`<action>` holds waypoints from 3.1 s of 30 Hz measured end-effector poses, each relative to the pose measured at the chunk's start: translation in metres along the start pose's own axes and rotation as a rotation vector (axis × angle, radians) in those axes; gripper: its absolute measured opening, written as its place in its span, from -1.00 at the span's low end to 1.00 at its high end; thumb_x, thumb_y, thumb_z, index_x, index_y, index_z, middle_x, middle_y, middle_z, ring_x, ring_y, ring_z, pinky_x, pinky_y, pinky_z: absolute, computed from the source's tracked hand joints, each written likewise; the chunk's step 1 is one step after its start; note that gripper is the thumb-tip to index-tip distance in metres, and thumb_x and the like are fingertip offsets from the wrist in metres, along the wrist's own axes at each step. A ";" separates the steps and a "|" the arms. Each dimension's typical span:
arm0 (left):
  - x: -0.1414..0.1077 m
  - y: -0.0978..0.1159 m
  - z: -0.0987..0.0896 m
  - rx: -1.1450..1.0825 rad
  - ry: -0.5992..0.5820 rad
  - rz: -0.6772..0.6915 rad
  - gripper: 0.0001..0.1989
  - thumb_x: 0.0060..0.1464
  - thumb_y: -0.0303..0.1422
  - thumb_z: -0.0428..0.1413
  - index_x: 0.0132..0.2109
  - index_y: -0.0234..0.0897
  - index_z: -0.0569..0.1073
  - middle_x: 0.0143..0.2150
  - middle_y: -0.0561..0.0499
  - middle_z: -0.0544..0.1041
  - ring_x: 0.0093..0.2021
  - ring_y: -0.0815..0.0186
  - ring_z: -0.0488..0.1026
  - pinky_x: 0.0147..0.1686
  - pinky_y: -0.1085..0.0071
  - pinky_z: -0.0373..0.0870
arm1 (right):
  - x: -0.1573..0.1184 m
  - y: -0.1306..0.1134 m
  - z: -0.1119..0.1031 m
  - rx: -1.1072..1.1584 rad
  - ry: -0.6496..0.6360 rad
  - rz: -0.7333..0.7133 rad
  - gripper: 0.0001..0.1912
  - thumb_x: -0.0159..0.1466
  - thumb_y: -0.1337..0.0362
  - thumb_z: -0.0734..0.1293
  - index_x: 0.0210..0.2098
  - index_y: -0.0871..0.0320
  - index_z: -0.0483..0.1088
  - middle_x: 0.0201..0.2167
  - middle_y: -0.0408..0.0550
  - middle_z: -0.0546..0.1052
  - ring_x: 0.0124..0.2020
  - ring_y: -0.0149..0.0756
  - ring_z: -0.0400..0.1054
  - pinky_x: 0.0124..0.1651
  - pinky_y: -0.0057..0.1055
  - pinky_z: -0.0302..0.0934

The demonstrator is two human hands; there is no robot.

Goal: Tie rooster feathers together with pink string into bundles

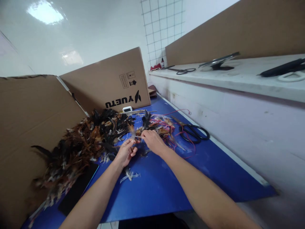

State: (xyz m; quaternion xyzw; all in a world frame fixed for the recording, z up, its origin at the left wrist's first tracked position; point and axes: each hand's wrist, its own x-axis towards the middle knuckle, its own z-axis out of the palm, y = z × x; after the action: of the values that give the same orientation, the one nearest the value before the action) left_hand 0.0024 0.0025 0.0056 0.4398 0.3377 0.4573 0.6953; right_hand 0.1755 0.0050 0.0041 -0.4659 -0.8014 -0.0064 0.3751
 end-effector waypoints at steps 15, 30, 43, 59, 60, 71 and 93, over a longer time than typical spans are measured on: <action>0.003 0.000 -0.002 -0.092 0.066 0.043 -0.72 -0.14 -0.28 0.26 -0.37 -0.33 0.34 -0.39 0.00 0.48 -0.51 0.44 0.43 -0.58 0.59 0.34 | -0.003 -0.007 -0.006 -0.033 0.057 -0.213 -0.81 0.31 0.37 0.14 -0.30 0.20 0.38 -0.38 -0.01 0.47 -0.30 -0.27 0.25 -0.18 -0.31 0.08; 0.003 -0.005 -0.002 0.071 0.076 0.114 -0.70 -0.17 -0.24 0.28 -0.41 -0.38 0.39 -0.53 0.00 0.45 -0.54 0.42 0.40 -0.45 0.49 0.36 | -0.004 -0.009 -0.007 -0.097 -0.033 -0.192 -0.81 0.30 0.36 0.17 -0.24 0.18 0.42 -0.37 -0.01 0.43 -0.30 -0.27 0.23 -0.20 -0.34 0.09; 0.000 0.004 -0.003 0.020 -0.056 -0.074 -0.70 -0.19 -0.27 0.29 -0.39 -0.39 0.39 -0.60 0.10 0.33 -0.71 0.58 0.12 -0.75 0.60 -0.07 | -0.001 -0.015 -0.019 -0.248 0.065 -0.226 -0.76 0.32 0.36 0.13 -0.28 0.18 0.43 -0.37 0.01 0.40 -0.26 -0.23 0.17 -0.20 -0.31 0.03; 0.000 0.003 -0.004 0.079 -0.087 -0.123 -0.68 -0.20 -0.24 0.30 -0.41 -0.42 0.41 -0.62 0.09 0.35 -0.71 0.58 0.12 -0.75 0.60 -0.05 | -0.001 -0.017 -0.023 -0.316 0.078 -0.369 -0.75 0.32 0.36 0.13 -0.33 0.16 0.42 -0.38 -0.02 0.38 -0.29 -0.26 0.12 -0.20 -0.31 -0.03; 0.000 0.003 -0.004 0.084 -0.093 -0.127 -0.67 -0.20 -0.24 0.30 -0.41 -0.42 0.41 -0.62 0.09 0.35 -0.72 0.58 0.12 -0.75 0.60 -0.05 | -0.001 -0.017 -0.023 -0.322 0.086 -0.378 -0.76 0.32 0.35 0.13 -0.33 0.17 0.42 -0.39 -0.02 0.38 -0.29 -0.26 0.12 -0.20 -0.31 -0.03; 0.000 0.002 -0.006 0.093 -0.135 -0.073 -0.70 -0.15 -0.23 0.27 -0.42 -0.37 0.37 -0.60 0.10 0.36 -0.71 0.57 0.14 -0.74 0.59 -0.04 | 0.000 -0.008 -0.022 -0.299 0.200 -0.240 -0.78 0.31 0.36 0.15 -0.28 0.19 0.43 -0.38 -0.01 0.44 -0.27 -0.23 0.23 -0.18 -0.30 0.06; 0.004 0.001 -0.008 -0.024 0.042 0.055 -0.72 -0.19 -0.30 0.28 -0.39 -0.38 0.39 -0.56 0.07 0.37 -0.65 0.53 0.22 -0.69 0.58 0.06 | -0.004 0.004 -0.026 0.109 -0.553 0.138 -0.93 0.03 0.41 0.34 -0.46 0.17 0.46 -0.44 -0.11 0.49 -0.43 -0.39 0.32 -0.35 -0.50 0.08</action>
State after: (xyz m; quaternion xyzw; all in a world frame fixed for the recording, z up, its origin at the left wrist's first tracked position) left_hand -0.0033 0.0092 0.0032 0.4307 0.3344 0.4897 0.6803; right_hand 0.1949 -0.0055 0.0192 -0.4825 -0.8388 0.1893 0.1666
